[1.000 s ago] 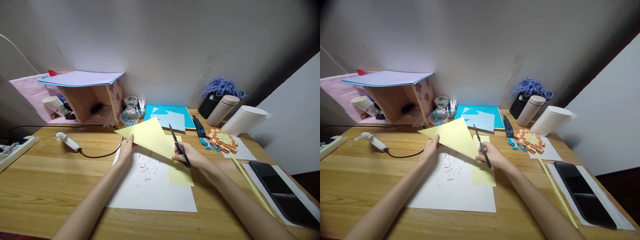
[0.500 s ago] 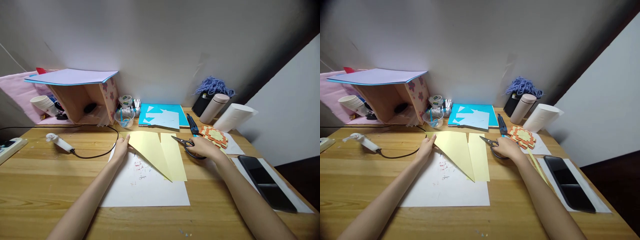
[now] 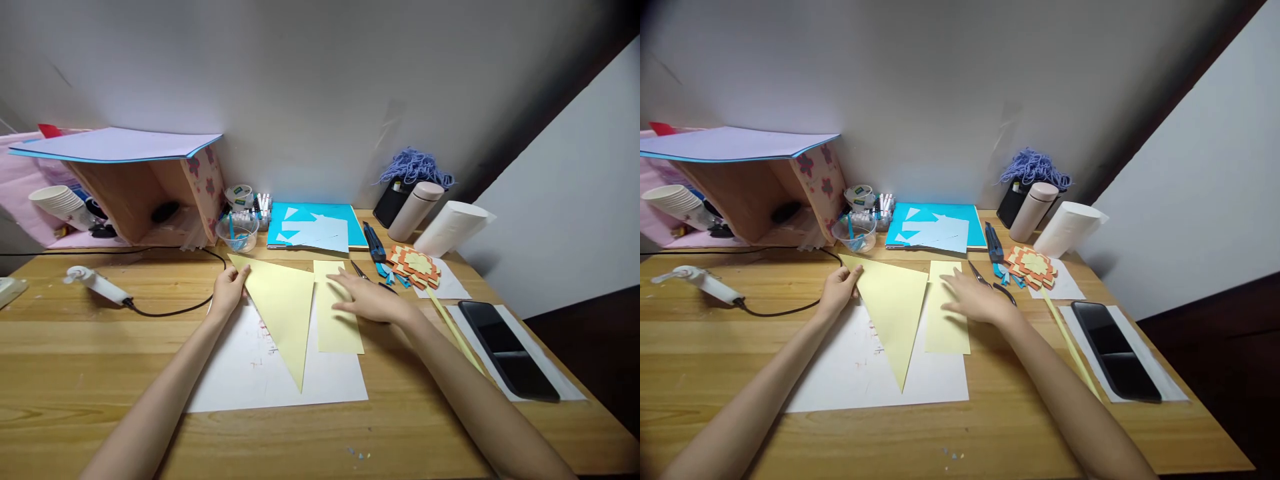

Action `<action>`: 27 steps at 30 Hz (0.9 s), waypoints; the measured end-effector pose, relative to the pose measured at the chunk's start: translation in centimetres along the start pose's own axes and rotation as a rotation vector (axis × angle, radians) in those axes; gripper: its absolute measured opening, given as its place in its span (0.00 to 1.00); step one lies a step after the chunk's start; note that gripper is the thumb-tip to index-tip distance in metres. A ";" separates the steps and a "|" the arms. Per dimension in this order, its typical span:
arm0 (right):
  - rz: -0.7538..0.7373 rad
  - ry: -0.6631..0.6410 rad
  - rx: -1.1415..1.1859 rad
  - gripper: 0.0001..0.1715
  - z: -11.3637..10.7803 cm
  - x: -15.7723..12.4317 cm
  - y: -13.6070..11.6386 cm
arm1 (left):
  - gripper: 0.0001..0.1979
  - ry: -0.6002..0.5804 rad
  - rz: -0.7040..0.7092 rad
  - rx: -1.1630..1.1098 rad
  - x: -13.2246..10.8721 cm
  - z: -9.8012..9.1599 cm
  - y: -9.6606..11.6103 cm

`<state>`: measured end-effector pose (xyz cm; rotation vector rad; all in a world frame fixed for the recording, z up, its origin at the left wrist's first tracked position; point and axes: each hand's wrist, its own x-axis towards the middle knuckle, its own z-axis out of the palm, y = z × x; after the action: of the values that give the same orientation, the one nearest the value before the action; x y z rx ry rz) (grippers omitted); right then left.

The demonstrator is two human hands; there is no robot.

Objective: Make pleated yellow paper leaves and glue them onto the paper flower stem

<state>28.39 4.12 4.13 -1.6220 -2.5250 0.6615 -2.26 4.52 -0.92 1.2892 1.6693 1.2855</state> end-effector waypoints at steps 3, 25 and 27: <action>0.104 0.113 0.015 0.40 1.9 0.9 -0.6 | 0.16 -0.027 0.000 -0.001 0.1 -0.1 -0.2; 0.440 0.783 0.596 0.24 -3.9 12.8 1.4 | 0.17 -0.095 -0.043 -0.186 -1.4 1.5 0.4; 0.473 0.821 0.628 0.25 -3.3 13.9 0.7 | 0.18 -0.078 -0.047 -0.197 -1.6 1.7 0.6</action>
<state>23.76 17.70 4.52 -1.7300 -1.2243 0.5628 -0.04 3.53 -0.99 1.1609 1.4703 1.3186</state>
